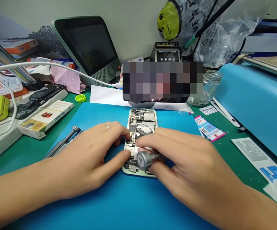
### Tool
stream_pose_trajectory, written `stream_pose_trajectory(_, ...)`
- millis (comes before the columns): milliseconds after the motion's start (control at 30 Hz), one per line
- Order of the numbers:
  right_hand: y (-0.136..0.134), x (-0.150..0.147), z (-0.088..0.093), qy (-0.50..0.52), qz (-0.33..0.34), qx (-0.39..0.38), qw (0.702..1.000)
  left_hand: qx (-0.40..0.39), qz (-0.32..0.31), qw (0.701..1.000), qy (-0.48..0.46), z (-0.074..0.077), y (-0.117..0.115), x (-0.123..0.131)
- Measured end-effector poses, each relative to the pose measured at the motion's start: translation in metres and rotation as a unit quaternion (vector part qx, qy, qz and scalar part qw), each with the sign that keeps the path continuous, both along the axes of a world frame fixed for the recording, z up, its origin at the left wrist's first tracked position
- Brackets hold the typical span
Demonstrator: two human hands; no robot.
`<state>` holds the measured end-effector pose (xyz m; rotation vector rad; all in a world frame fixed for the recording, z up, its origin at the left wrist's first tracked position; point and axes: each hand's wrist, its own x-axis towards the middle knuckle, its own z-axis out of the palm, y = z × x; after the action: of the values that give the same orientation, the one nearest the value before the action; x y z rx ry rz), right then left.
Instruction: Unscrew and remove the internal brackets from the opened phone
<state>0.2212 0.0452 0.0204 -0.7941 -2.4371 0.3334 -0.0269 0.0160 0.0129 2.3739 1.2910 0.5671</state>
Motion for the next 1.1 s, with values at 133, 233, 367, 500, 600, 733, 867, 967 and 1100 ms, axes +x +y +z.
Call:
stream_pose_trajectory(133,0.002,-0.005,0.000,-0.007,0.012,-0.008,1.000,0.002,-0.002,1.000,-0.004,0.000,0.000,0.000)
stream_pose_trajectory(233,0.002,-0.005,0.002,-0.019,0.005,-0.008,1.000,0.000,-0.001,1.000,-0.002,0.001,0.000,0.000)
stream_pose_trajectory(367,0.001,-0.003,0.004,-0.020,0.002,0.002,1.000,0.000,-0.003,1.000,-0.002,0.001,0.000,0.000)
stream_pose_trajectory(500,0.000,-0.003,0.004,-0.017,-0.002,0.005,1.000,-0.004,-0.008,1.000,-0.006,0.001,0.000,0.000)
stream_pose_trajectory(600,-0.001,-0.002,0.005,-0.014,0.004,0.001,1.000,-0.009,-0.007,1.000,-0.006,0.002,-0.001,0.000)
stream_pose_trajectory(733,-0.002,-0.002,0.007,-0.003,-0.012,-0.001,1.000,-0.015,-0.005,1.000,-0.006,0.001,-0.001,-0.001)
stream_pose_trajectory(867,-0.004,-0.001,0.008,0.007,-0.016,-0.004,1.000,-0.026,-0.005,1.000,-0.001,0.001,-0.001,-0.001)
stream_pose_trajectory(967,-0.006,0.002,0.005,0.018,-0.008,-0.024,1.000,-0.026,-0.003,1.000,-0.002,0.001,-0.002,0.000)
stream_pose_trajectory(1100,-0.008,0.006,0.002,0.028,-0.012,-0.039,0.999,-0.035,0.004,0.999,-0.010,0.003,-0.001,0.001)
